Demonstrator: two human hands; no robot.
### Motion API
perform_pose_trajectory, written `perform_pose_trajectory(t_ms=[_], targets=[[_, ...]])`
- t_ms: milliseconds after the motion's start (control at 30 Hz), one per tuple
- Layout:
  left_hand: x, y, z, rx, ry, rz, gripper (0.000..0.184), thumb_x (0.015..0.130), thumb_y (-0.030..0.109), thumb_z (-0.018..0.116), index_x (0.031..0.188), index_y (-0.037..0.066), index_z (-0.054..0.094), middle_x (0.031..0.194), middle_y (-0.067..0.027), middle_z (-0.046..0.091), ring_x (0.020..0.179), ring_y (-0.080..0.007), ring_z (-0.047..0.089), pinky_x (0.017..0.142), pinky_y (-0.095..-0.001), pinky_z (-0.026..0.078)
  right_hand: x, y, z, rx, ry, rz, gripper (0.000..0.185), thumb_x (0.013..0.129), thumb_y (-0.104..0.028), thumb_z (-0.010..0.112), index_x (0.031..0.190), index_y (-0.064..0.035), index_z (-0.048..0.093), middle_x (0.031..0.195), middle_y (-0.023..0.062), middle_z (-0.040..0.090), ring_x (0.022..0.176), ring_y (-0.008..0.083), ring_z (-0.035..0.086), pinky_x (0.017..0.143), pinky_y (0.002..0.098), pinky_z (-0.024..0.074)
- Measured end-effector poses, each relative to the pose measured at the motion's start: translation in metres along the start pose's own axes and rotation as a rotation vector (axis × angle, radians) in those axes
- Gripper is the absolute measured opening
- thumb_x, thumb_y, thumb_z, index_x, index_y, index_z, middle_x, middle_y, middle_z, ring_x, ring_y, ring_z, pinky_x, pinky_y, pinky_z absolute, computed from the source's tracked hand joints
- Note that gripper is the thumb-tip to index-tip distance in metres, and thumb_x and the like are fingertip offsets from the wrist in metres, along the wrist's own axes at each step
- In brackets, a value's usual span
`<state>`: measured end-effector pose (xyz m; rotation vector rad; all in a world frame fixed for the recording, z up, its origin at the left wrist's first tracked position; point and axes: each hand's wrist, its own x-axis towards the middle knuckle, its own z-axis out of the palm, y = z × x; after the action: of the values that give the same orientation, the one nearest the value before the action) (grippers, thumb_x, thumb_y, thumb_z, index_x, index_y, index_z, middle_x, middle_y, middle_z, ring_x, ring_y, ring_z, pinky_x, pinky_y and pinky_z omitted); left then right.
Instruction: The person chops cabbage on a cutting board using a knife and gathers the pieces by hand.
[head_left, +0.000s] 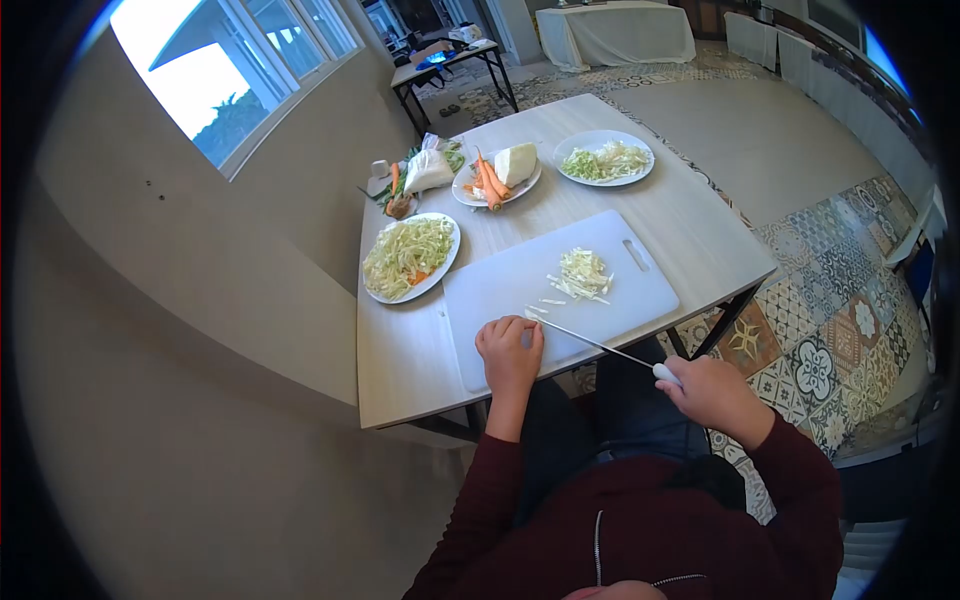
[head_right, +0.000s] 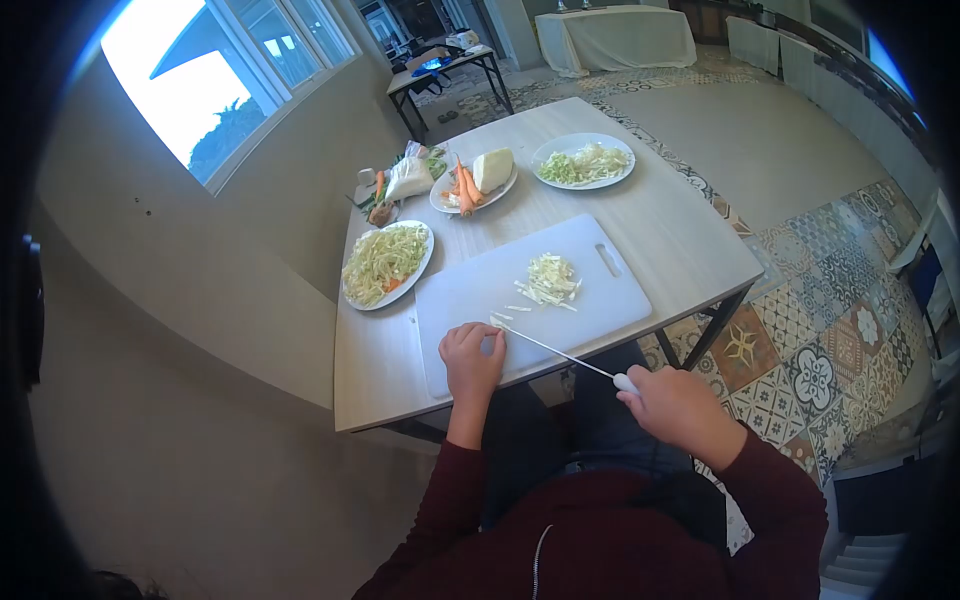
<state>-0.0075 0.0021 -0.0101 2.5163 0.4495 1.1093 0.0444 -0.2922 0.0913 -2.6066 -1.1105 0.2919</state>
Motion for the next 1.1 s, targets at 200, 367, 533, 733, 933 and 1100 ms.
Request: perform_pose_trajectory(t_ms=[200,367,533,733,933,1100], targets=[[0.0,-0.001,0.0,0.021,0.007,0.011,0.007,0.078,0.016,0.075,0.08,0.012,0.07,0.091,-0.0011,0.068,0.096,-0.0245,0.06,0.095,-0.0422,0.039,0.02,-0.016,0.001,0.01,-0.037,-0.01,0.03,0.097,-0.033,0.057,0.096,-0.0032,0.061,0.077,0.0201,0.067,0.073,0.04,0.067,0.066,0.0511,0.053],[0.0,-0.001,0.0,0.014,0.012,0.01,0.007,0.078,0.016,0.075,0.079,0.012,0.07,0.09,-0.0014,0.069,0.095,-0.0246,0.06,0.094,-0.0417,0.04,0.041,-0.023,0.012,-0.01,-0.019,-0.042,0.03,0.097,-0.032,0.056,0.097,-0.0025,0.061,0.079,0.0205,0.068,0.075,0.04,0.068,0.066,0.051,0.0534],[0.001,0.0,-0.001,0.024,0.007,0.023,0.007,0.078,0.015,0.075,0.079,0.011,0.07,0.091,-0.0017,0.068,0.095,-0.0247,0.06,0.094,-0.0416,0.04,0.058,-0.026,0.024,0.049,0.034,-0.092,0.031,0.097,-0.032,0.057,0.099,-0.0018,0.063,0.082,0.0212,0.069,0.078,0.0399,0.068,0.069,0.0511,0.0541],[0.0,0.001,-0.002,-0.002,0.016,0.019,0.007,0.077,0.015,0.075,0.08,0.011,0.071,0.091,-0.0021,0.068,0.096,-0.0249,0.06,0.093,-0.0416,0.041,0.048,-0.026,0.024,0.042,0.001,0.0,0.031,0.095,-0.034,0.059,0.098,-0.0032,0.064,0.082,0.021,0.069,0.079,0.0393,0.068,0.069,0.0511,0.0542],[-0.001,0.002,-0.003,0.012,0.024,0.022,0.006,0.076,0.013,0.076,0.08,0.011,0.072,0.086,-0.0025,0.065,0.093,-0.0246,0.058,0.092,-0.0411,0.042,0.023,-0.021,0.013,0.047,0.022,0.047,0.03,0.095,-0.033,0.059,0.094,-0.0038,0.064,0.078,0.0196,0.068,0.073,0.0397,0.067,0.066,0.0517,0.053],[-0.001,0.001,-0.002,0.006,0.038,0.045,0.005,0.076,0.013,0.076,0.079,0.011,0.072,0.083,-0.0026,0.064,0.091,-0.0245,0.058,0.091,-0.0408,0.042,0.021,-0.02,0.018,0.072,0.077,-0.007,0.029,0.095,-0.032,0.06,0.092,-0.0033,0.063,0.074,0.0195,0.067,0.071,0.0404,0.066,0.064,0.0517,0.0523]])
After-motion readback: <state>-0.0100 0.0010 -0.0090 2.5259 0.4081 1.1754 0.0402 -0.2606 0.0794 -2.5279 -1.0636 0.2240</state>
